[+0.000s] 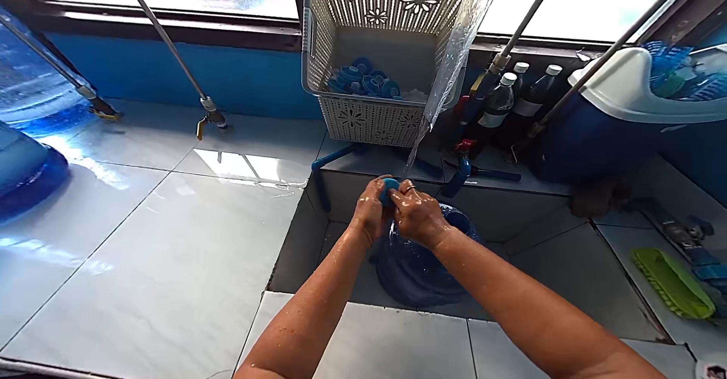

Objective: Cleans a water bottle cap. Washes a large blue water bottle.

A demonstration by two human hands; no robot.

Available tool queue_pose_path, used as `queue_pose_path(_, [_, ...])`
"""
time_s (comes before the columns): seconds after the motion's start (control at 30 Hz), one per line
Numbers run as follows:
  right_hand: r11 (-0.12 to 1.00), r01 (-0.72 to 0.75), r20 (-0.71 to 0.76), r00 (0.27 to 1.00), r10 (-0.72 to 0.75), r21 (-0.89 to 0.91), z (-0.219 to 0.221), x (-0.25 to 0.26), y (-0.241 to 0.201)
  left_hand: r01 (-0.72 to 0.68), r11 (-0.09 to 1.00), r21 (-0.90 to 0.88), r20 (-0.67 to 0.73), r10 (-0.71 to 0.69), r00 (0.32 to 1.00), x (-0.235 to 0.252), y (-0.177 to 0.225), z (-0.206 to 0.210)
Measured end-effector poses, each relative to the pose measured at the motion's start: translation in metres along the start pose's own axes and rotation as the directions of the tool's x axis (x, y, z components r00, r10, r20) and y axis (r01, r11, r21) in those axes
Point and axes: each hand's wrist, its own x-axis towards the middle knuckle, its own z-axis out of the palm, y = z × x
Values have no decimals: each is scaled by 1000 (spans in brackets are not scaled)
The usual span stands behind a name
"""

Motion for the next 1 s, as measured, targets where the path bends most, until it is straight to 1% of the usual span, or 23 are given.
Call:
queue_pose_path(0.03, [994, -95, 56, 994, 93, 44, -3, 3, -6, -59, 995, 76, 33, 57, 998, -1, -4, 2])
queue_pose_path(0.07, [945, -264, 114, 963, 245, 193, -8, 5, -14, -100, 989, 107, 80, 92, 993, -1, -8, 4])
queue_pose_path(0.1, [760, -465, 203, 885, 420, 454, -15, 9, -22, -120, 988, 95, 133, 107, 985, 1, -7, 5])
queue_pose_path(0.13, [438, -544, 268, 793, 547, 715, -16, 13, -26, -115, 992, 56, 202, 102, 974, 4, -4, 6])
queue_pose_path(0.17, [138, -544, 383, 727, 570, 827, -20, 14, -25, -86, 996, 6, 273, 81, 959, 8, -2, 5])
queue_pose_path(0.2, [-19, -553, 475, 698, 536, 833, -24, 10, -19, -33, 998, -46, 339, 46, 940, 13, -1, 3])
queue_pose_path(0.23, [-18, -601, 528, 688, 498, 799, -29, 5, -11, 16, 998, -61, 351, 7, 936, 19, -3, 4])
queue_pose_path(0.27, [93, -669, 551, 675, 490, 737, -35, 1, -4, 47, 998, -34, 306, -34, 951, 23, -5, 9])
queue_pose_path(0.3, [264, -723, 542, 666, 513, 638, -43, 0, 1, 80, 997, 1, 215, -78, 973, 28, -9, 15])
queue_pose_path(0.33, [425, -738, 504, 671, 544, 524, -51, 0, 6, 123, 992, 10, 95, -123, 988, 35, -15, 20])
queue_pose_path(0.37, [523, -725, 445, 688, 573, 448, -61, 4, 10, 171, 985, 2, -15, -171, 985, 43, -20, 23])
queue_pose_path(0.43, [668, -627, 236, 775, 586, 400, -84, 23, 21, 243, 969, 36, -150, -235, 960, 60, -31, 26])
queue_pose_path(0.47, [736, -555, 117, 821, 558, 387, -98, 40, 26, 270, 961, 56, -162, -258, 952, 67, -36, 26])
queue_pose_path(0.5, [804, -471, -5, 862, 507, 364, -111, 60, 29, 295, 954, 56, -143, -285, 948, 72, -40, 27])
queue_pose_path(0.57, [918, -297, -192, 916, 352, 264, -129, 107, 35, 345, 938, -21, -40, -346, 937, 77, -44, 27])
queue_pose_path(0.6, [951, -228, -233, 933, 274, 208, -132, 133, 39, 345, 936, -62, -3, -346, 938, 78, -46, 26])
queue_pose_path(0.63, [969, -192, -205, 953, 223, 158, -129, 160, 47, 324, 942, -86, 3, -325, 946, 78, -48, 25])
queue_pose_path(0.7, [978, -208, 6, 978, 208, -11, -118, 210, 60, 282, 952, -121, 8, -283, 959, 79, -51, 19])
queue_pose_path(0.77, [938, -251, 239, 921, 307, -238, -96, 247, 76, 282, 952, -121, 41, -279, 959, 78, -50, 11])
queue_pose_path(0.8, [906, -245, 306, 883, 356, -346, -81, 259, 87, 281, 955, -94, 58, -276, 959, 77, -50, 7])
queue_pose_path(0.87, [846, -215, 376, 822, 427, -489, -53, 272, 104, 266, 964, -25, 37, -265, 963, 73, -49, -1])
queue_pose_path(0.93, [814, -176, 466, 745, 478, -554, -37, 279, 114, 261, 965, -11, -71, -261, 963, 69, -48, -11])
queue_pose_path(1.0, [815, -172, 489, 725, 485, -553, -37, 280, 119, 288, 953, -97, -168, -301, 939, 68, -46, -22])
